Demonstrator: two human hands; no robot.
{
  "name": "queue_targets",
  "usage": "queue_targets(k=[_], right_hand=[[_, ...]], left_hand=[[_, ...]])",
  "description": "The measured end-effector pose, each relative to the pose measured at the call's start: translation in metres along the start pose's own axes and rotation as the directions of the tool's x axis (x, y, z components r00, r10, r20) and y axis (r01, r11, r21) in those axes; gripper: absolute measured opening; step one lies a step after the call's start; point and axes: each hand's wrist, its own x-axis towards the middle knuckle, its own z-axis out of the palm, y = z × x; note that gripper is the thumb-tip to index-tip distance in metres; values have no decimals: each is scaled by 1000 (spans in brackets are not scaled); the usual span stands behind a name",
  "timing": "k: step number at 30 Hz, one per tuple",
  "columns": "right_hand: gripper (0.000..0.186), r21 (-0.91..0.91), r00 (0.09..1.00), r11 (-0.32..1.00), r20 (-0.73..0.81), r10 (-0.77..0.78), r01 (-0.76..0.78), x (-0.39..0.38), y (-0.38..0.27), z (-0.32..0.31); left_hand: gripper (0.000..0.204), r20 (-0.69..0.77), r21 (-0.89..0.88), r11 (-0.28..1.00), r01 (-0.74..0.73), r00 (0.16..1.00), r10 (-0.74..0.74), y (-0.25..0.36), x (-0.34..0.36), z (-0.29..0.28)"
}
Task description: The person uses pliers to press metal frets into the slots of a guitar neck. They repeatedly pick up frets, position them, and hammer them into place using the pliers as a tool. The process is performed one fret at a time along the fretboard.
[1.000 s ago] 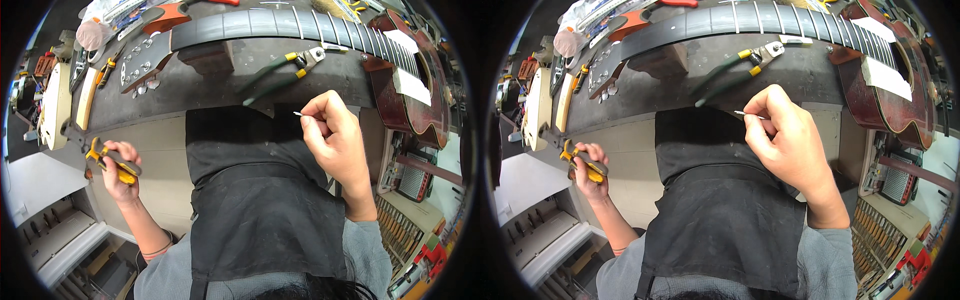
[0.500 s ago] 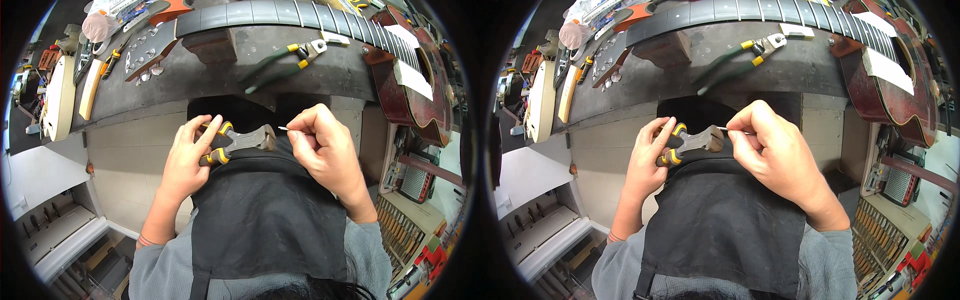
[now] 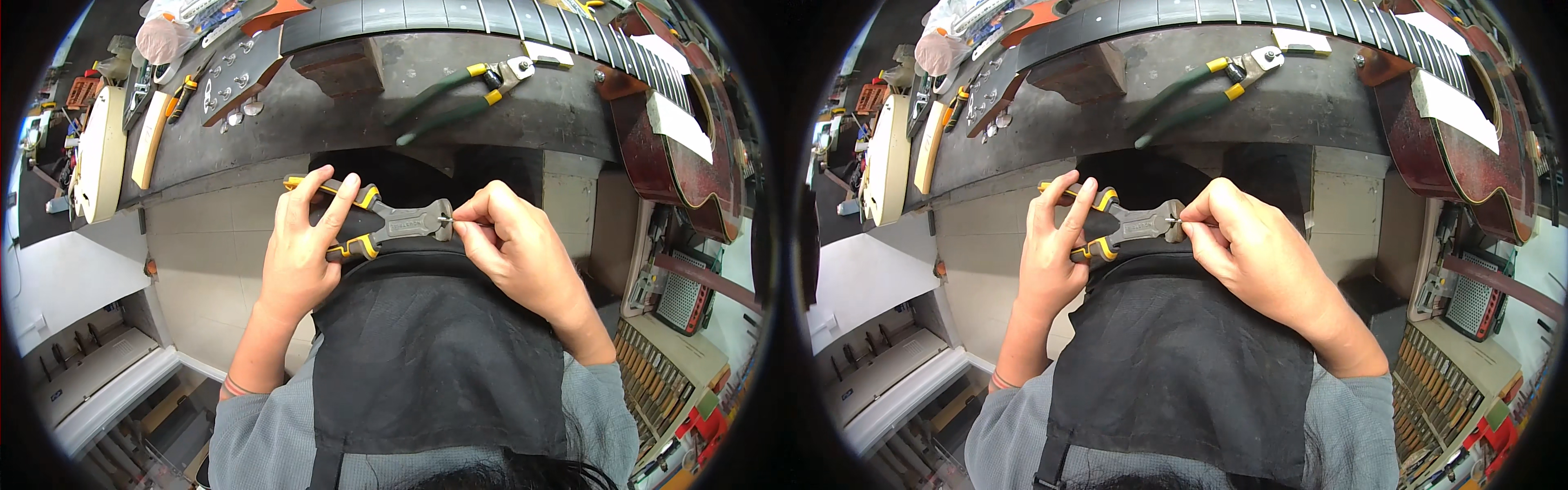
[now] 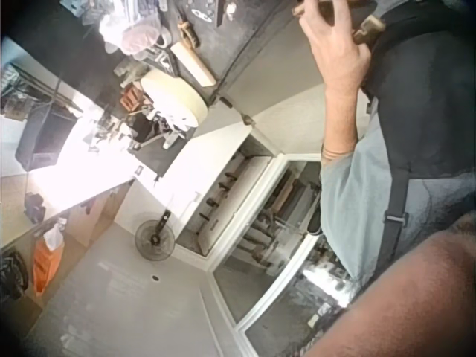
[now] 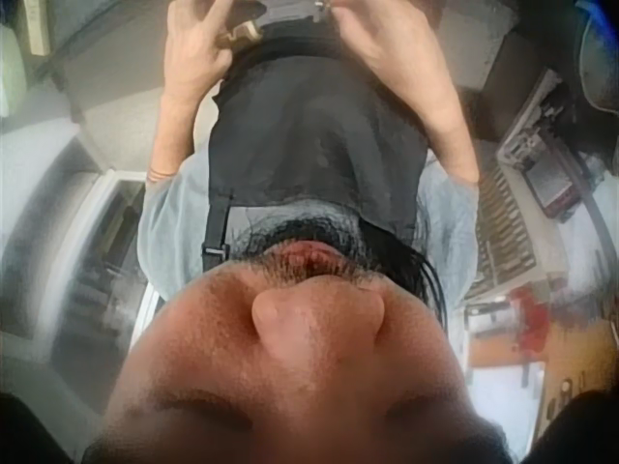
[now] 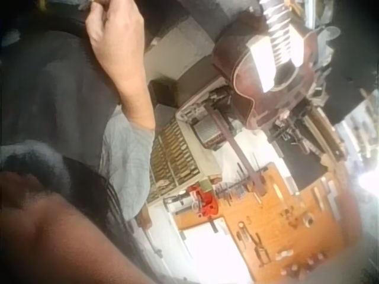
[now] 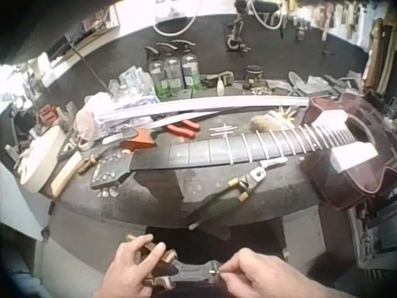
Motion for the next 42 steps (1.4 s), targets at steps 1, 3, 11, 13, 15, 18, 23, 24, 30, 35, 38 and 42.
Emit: queue_targets(k=[1,3,11,13,15,18,23,24,30,35,38,42], right_hand=[[12,-7,1000,1000,3,5,-5,0,2,1],[12,-2,1000,1000,16,17,-17,1,6,1],[13,-14,991,999,124,53,-51,17,25,10],[16,-70,986,997,162,39,-28,27,37,17],[16,-126,975,992,221,23,6,36,54,32],[16,-195,951,980,308,27,35,49,77,55],[17,-258,935,966,340,101,-11,63,77,58],[17,-291,940,957,326,101,-2,66,76,56],[19,-182,948,983,306,82,-27,74,86,42],[15,432,823,863,567,-34,-262,66,127,17],[15,440,848,835,527,58,-331,52,141,11],[13,445,823,812,563,74,-377,47,133,-4]], left_hand=[[100,-7,18,1000,-13,1000,14,-1,0,1],[101,-19,60,998,-35,999,36,-2,1,0],[77,133,193,981,16,990,-42,-3,-4,-1],[62,216,174,985,-18,976,-21,-6,-5,0],[60,437,93,978,185,875,-208,-11,-10,1],[51,514,63,973,224,828,-224,-42,-25,23],[39,408,-70,983,170,904,-127,-78,-20,63],[37,395,-99,983,156,913,-105,-87,-16,73],[34,298,-68,997,39,954,-17,-112,-11,92],[36,-147,-206,979,5,989,-35,-110,-43,77],[34,-495,-369,898,240,767,-408,-119,-76,72],[26,-549,-606,698,381,435,-714,-123,-51,12]])
